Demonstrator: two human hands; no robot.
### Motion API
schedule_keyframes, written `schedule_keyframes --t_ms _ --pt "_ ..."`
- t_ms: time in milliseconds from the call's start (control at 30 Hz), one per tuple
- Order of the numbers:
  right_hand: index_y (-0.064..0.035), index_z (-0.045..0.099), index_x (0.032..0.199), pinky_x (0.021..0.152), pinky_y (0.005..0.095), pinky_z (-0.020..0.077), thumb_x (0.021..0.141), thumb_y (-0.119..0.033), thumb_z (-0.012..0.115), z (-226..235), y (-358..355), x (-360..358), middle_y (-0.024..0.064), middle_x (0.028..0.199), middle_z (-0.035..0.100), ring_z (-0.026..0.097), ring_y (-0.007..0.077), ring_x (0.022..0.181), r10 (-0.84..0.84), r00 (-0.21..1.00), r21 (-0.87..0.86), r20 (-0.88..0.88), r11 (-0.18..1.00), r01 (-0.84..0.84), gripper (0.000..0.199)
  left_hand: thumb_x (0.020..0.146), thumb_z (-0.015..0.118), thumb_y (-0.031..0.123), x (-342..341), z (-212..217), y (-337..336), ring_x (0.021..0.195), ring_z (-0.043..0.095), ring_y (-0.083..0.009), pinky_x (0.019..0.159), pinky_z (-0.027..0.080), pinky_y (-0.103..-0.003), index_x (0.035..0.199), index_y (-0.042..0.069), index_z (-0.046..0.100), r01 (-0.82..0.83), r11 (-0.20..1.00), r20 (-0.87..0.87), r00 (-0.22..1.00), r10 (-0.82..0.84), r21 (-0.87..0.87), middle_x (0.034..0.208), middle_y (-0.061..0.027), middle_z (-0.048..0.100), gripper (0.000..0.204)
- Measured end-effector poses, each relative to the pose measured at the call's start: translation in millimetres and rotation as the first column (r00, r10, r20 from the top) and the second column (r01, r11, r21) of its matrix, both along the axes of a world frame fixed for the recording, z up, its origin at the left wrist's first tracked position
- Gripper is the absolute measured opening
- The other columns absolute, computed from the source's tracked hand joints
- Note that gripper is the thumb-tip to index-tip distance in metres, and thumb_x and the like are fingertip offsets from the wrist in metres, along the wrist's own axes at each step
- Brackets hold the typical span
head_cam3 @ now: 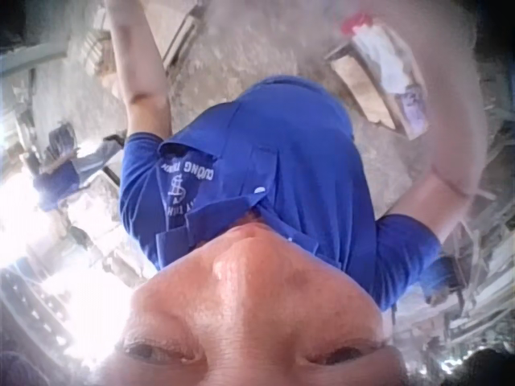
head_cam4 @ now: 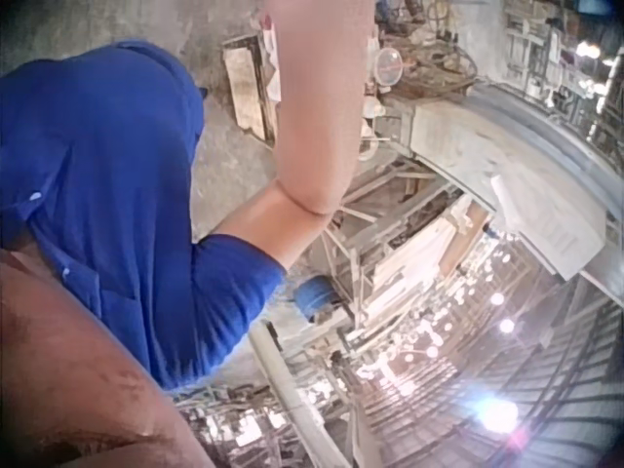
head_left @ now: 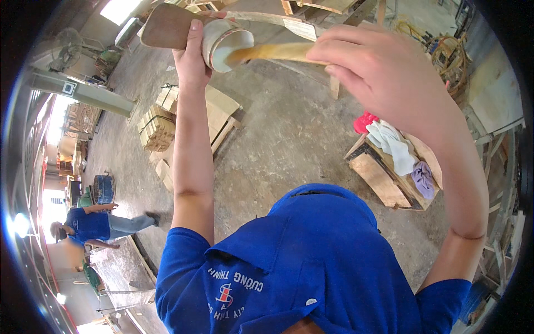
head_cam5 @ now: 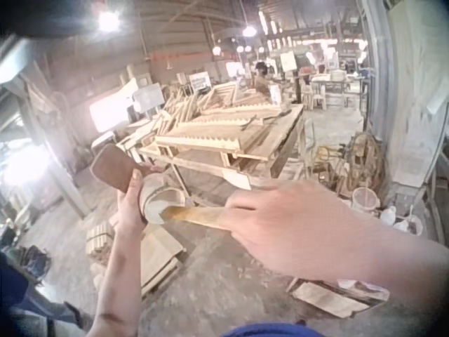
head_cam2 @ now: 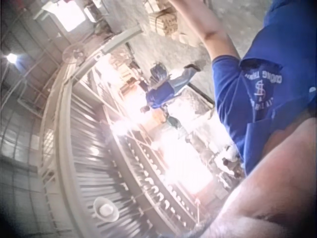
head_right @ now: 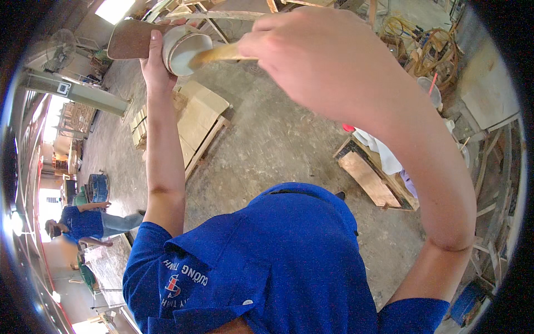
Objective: The person stirs a yellowish liquid in a small cup with a wooden stick, then pours a clear liquid from a plastic bottle into the same cup. The person places the bottle and stick back on a wooden crate and holds the cup.
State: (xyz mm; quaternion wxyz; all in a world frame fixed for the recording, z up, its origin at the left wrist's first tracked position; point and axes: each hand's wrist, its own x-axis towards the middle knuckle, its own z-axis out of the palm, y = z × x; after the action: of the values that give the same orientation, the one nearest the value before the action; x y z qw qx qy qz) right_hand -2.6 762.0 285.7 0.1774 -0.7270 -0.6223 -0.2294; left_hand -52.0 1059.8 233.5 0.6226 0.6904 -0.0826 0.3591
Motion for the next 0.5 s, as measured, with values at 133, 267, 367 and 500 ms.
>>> schedule_keyframes --t_ms 133,267,367,500 --pt "-0.0120 0.064 0.103 0.063 0.0317 0.0492 0.079 -0.005 0.059 -20.9 20.1 7.7 0.0005 0.096 0.063 0.059 0.0199 0.076 -0.041 0.978 0.113 0.203 0.993 0.018 0.026 0.094 0.048 0.022 -7.4 4.9 19.1 0.094 0.063 -0.0276 0.078 0.055 -0.038 0.116 -0.001 0.048 -0.171 0.984 -0.055 0.984 0.169 -0.050 0.103 -0.0188 0.063 0.031" --pt "-0.0143 0.064 0.102 0.062 0.0319 0.0496 0.082 -0.011 0.057 -61.9 40.1 16.3 -0.0008 0.097 0.064 0.061 0.0208 0.070 0.037 0.999 0.143 -0.005 0.989 -0.035 0.021 0.094 0.051 0.021 -13.4 9.8 27.2 0.089 0.064 -0.0227 0.076 0.055 -0.034 0.112 -0.001 0.052 -0.079 0.997 -0.085 0.993 0.078 -0.008 0.100 -0.0169 0.064 0.028" --pt "-0.0140 0.065 0.101 0.067 0.0331 0.0513 0.081 -0.011 0.057 -73.1 41.7 8.9 -0.0018 0.103 0.063 0.061 0.0220 0.078 0.110 0.932 0.099 -0.344 0.992 -0.080 0.021 0.094 0.050 0.021 -23.0 9.0 34.0 0.087 0.065 -0.0211 0.075 0.055 -0.032 0.111 -0.001 0.053 -0.064 0.998 -0.191 0.980 0.062 -0.006 0.100 -0.0163 0.065 0.028" --pt "-0.0127 0.064 0.103 0.069 0.0339 0.0507 0.081 -0.011 0.058 -64.2 42.5 -1.9 -0.0001 0.103 0.063 0.060 0.0226 0.081 0.046 0.999 0.159 -0.006 0.986 -0.045 0.022 0.093 0.052 0.024 -28.2 15.9 44.2 0.085 0.065 -0.0191 0.073 0.054 -0.031 0.112 -0.001 0.053 -0.065 0.996 -0.380 0.921 0.086 0.069 0.100 -0.0149 0.065 0.031"
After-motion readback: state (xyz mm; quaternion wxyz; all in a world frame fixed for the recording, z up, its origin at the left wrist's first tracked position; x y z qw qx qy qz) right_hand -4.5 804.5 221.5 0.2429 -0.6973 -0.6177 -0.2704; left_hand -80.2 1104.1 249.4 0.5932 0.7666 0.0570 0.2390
